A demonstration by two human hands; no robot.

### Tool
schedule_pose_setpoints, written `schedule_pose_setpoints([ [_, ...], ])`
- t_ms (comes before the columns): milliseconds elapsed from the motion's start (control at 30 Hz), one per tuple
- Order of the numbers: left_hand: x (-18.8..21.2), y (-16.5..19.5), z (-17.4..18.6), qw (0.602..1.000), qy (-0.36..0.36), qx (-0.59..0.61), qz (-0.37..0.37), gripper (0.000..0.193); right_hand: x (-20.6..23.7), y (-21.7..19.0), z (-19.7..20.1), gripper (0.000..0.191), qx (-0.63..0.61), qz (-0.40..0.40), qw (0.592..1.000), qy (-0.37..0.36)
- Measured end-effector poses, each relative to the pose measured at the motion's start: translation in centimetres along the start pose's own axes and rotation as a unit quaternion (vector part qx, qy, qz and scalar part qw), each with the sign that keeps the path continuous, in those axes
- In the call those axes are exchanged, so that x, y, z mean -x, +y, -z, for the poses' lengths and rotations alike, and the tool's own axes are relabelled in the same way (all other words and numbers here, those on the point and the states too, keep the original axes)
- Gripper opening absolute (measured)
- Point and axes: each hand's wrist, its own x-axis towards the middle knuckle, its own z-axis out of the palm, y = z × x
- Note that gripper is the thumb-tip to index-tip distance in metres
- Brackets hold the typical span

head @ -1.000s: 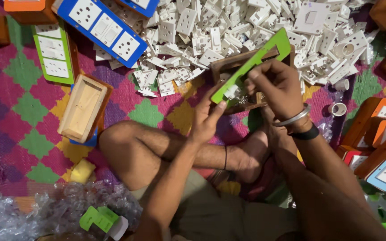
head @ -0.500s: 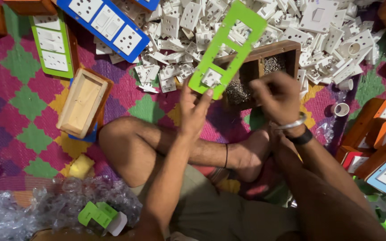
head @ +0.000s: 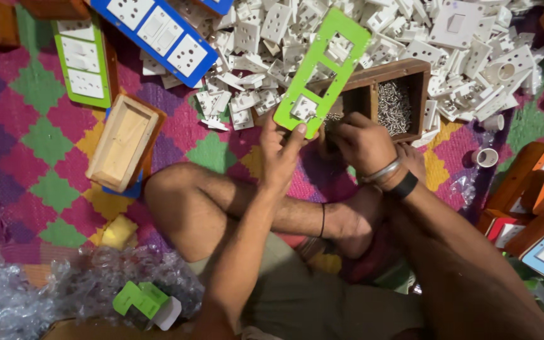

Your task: The person assembles electrical switch plates by hand, inserting white switch modules into orange and green plastic frames and securing them with screws from a nearby wooden box. The person handles multiple frames and switch components, placing finished units aside.

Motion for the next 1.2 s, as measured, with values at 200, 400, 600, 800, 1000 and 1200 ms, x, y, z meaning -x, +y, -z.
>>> schedule_pose_setpoints([
  [200,0.0,-0.8,-0.4,0.999,-0.013,0.039,0.018,0.037,0.6,0.7,1.0,0.014,-0.169,-0.055,0.983,0.04],
  [400,0.6,-2.0,-1.3,1.0,-0.006,0.021,0.012,0.042,0.4,0.2,1.6,0.013,-0.429,-0.265,0.863,0.022],
  [600,1.2,-2.9,-2.1,0.999,-0.007,-0.023,-0.033,0.044,-0.1,-0.5,1.1,0.013,-0.493,-0.324,0.806,0.034],
  [800,1.6,-2.6,-2.4,0.998,-0.005,-0.041,-0.041,0.043,0.1,-0.5,0.9,0.013,-0.502,-0.324,0.801,0.041],
  [1000,1.5,-2.8,-2.4,0.998,0.006,-0.052,-0.028,0.042,-0.2,-0.7,0.6,0.011,-0.444,-0.294,0.845,0.046],
  [1200,1.5,-2.9,-2.6,1.0,0.025,0.001,0.008,0.042,-0.4,-1.9,0.2,0.009,-0.407,-0.213,0.883,0.094],
])
